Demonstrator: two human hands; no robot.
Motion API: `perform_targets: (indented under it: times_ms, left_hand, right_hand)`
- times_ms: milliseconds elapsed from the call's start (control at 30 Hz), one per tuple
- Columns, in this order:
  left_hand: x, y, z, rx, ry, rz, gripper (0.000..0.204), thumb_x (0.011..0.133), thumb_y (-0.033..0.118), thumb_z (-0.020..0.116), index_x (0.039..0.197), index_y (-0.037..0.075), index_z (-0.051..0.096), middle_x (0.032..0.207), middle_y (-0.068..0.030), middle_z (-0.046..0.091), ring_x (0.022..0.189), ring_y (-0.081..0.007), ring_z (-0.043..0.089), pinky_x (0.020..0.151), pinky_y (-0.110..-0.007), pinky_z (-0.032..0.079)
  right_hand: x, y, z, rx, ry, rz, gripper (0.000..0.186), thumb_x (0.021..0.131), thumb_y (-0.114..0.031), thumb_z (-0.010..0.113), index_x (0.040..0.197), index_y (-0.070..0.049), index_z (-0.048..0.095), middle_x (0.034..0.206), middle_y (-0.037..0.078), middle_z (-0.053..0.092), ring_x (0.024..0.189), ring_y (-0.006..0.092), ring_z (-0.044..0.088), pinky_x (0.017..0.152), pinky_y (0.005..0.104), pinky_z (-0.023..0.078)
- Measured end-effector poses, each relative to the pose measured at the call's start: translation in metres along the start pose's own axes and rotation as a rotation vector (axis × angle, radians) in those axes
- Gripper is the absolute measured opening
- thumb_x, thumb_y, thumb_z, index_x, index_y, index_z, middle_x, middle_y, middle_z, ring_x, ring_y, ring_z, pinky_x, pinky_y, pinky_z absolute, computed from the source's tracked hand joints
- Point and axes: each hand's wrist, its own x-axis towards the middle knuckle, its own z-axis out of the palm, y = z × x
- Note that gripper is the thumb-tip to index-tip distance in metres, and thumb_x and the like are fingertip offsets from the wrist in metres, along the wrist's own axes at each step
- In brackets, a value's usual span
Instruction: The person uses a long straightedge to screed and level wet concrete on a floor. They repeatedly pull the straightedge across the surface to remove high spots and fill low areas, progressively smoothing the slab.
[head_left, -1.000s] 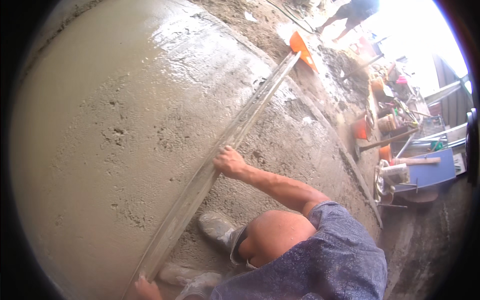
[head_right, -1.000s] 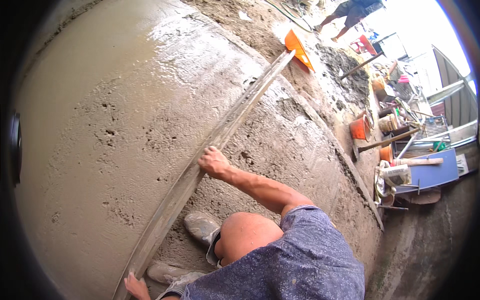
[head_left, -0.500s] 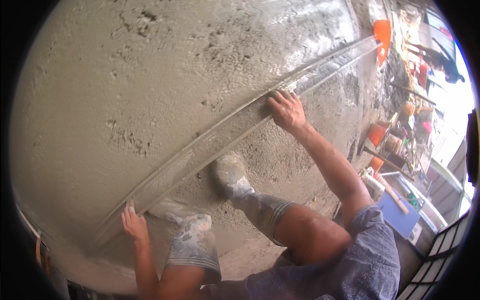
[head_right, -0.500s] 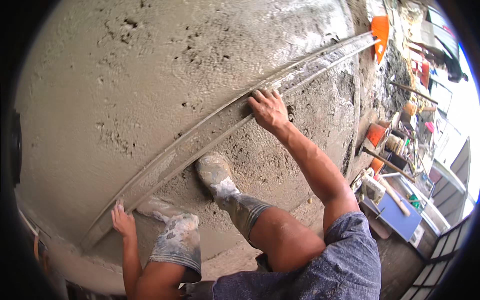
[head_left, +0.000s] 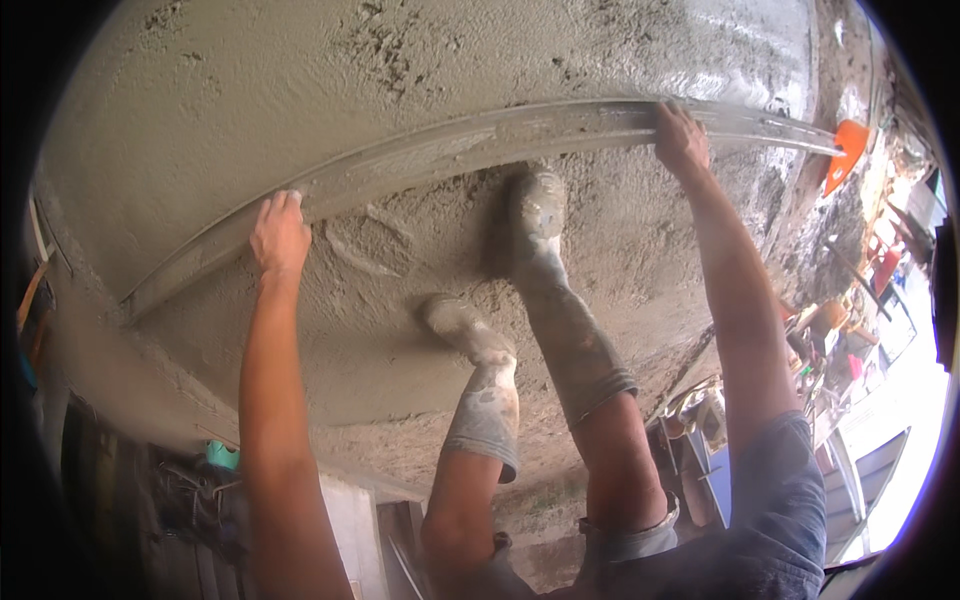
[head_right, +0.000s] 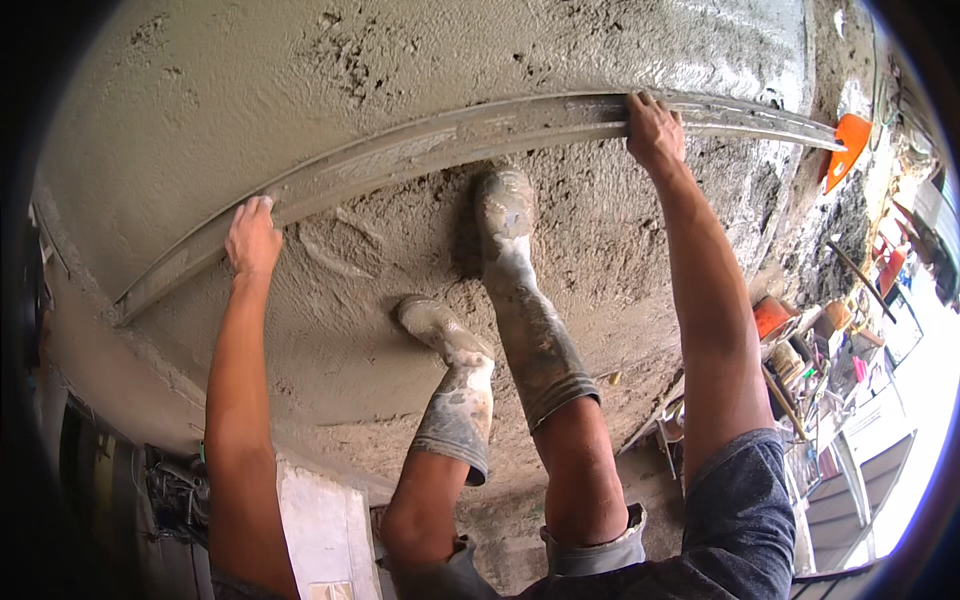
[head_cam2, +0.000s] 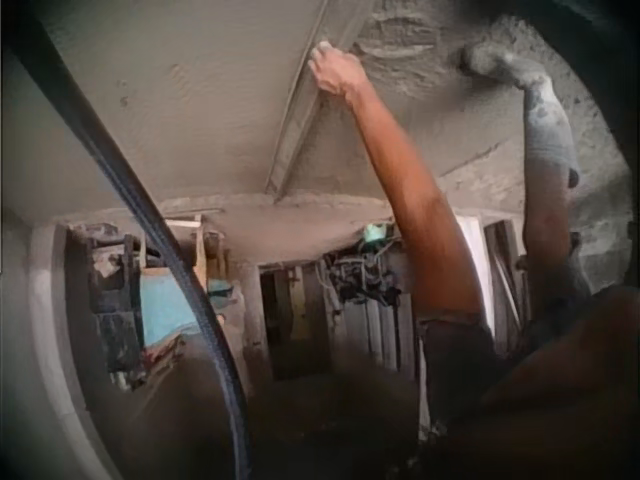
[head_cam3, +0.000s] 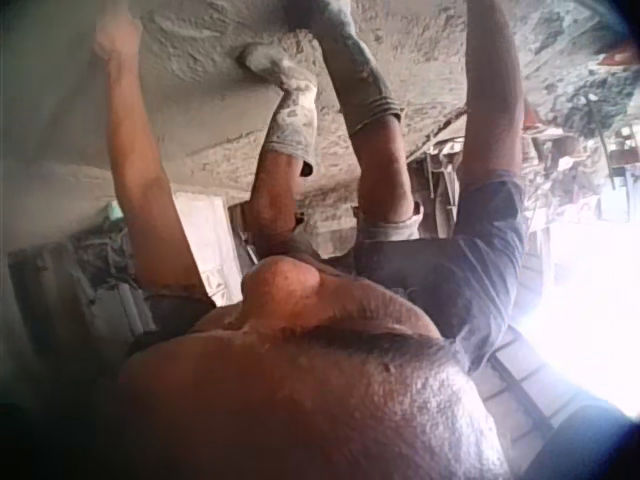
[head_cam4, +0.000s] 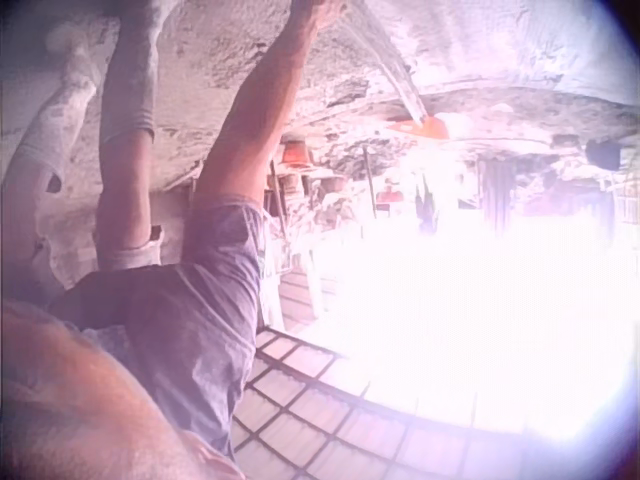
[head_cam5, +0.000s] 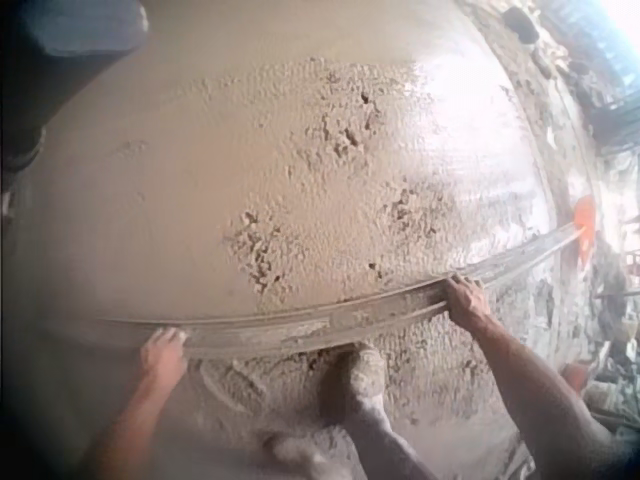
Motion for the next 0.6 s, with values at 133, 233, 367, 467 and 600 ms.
perform_targets:
  times_ms: [133,233,367,467,600]
  left_hand:
    - [-0.006,-0.001,-0.009,-0.048,-0.003,0.020,0.047,0.083,0.006,0.073,0.128,0.011,0.062,0.127,-0.0047,0.063,0.115,-0.0274,0.060,0.100,-0.039,0.052]
    - [-0.018,-0.018,0.001,-0.011,0.028,0.036,0.051,0.085,0.007,0.074,0.134,0.012,0.060,0.135,-0.0037,0.062,0.120,-0.0252,0.059,0.106,-0.037,0.050]
    - [-0.033,0.007,0.027,-0.044,0.082,-0.153,0.053,0.084,0.005,0.073,0.135,0.013,0.060,0.133,-0.0033,0.063,0.120,-0.0243,0.060,0.106,-0.037,0.050]
    - [-0.039,0.030,0.039,-0.048,0.196,-0.052,0.054,0.084,0.005,0.072,0.136,0.014,0.060,0.132,-0.0034,0.064,0.120,-0.0241,0.060,0.107,-0.036,0.049]
    - [-0.059,0.022,0.061,-0.047,0.218,-0.033,0.050,0.084,0.005,0.072,0.133,0.014,0.062,0.133,-0.0031,0.064,0.121,-0.0243,0.060,0.107,-0.036,0.049]
  right_hand:
    - [-0.007,-0.009,0.000,0.088,-0.093,0.102,0.019,0.091,-0.007,0.060,0.110,-0.012,0.060,0.118,0.009,0.065,0.117,0.0302,0.060,0.099,0.0475,0.045]
    - [-0.018,-0.031,0.004,0.078,0.092,0.056,0.018,0.088,-0.004,0.062,0.104,-0.012,0.061,0.104,0.009,0.067,0.109,0.0319,0.063,0.094,0.0440,0.047]
    - [-0.037,-0.020,0.026,0.080,0.164,-0.029,0.022,0.089,0.001,0.059,0.106,-0.013,0.061,0.106,0.008,0.067,0.106,0.0282,0.064,0.094,0.0417,0.048]
    - [-0.042,0.003,0.034,0.106,0.041,0.041,0.021,0.089,0.000,0.060,0.105,-0.013,0.061,0.107,0.008,0.067,0.107,0.0288,0.063,0.095,0.0428,0.047]
    - [-0.061,-0.012,0.049,0.160,0.123,0.119,0.019,0.087,-0.005,0.062,0.104,-0.011,0.060,0.108,0.008,0.066,0.108,0.0328,0.061,0.095,0.0452,0.046]
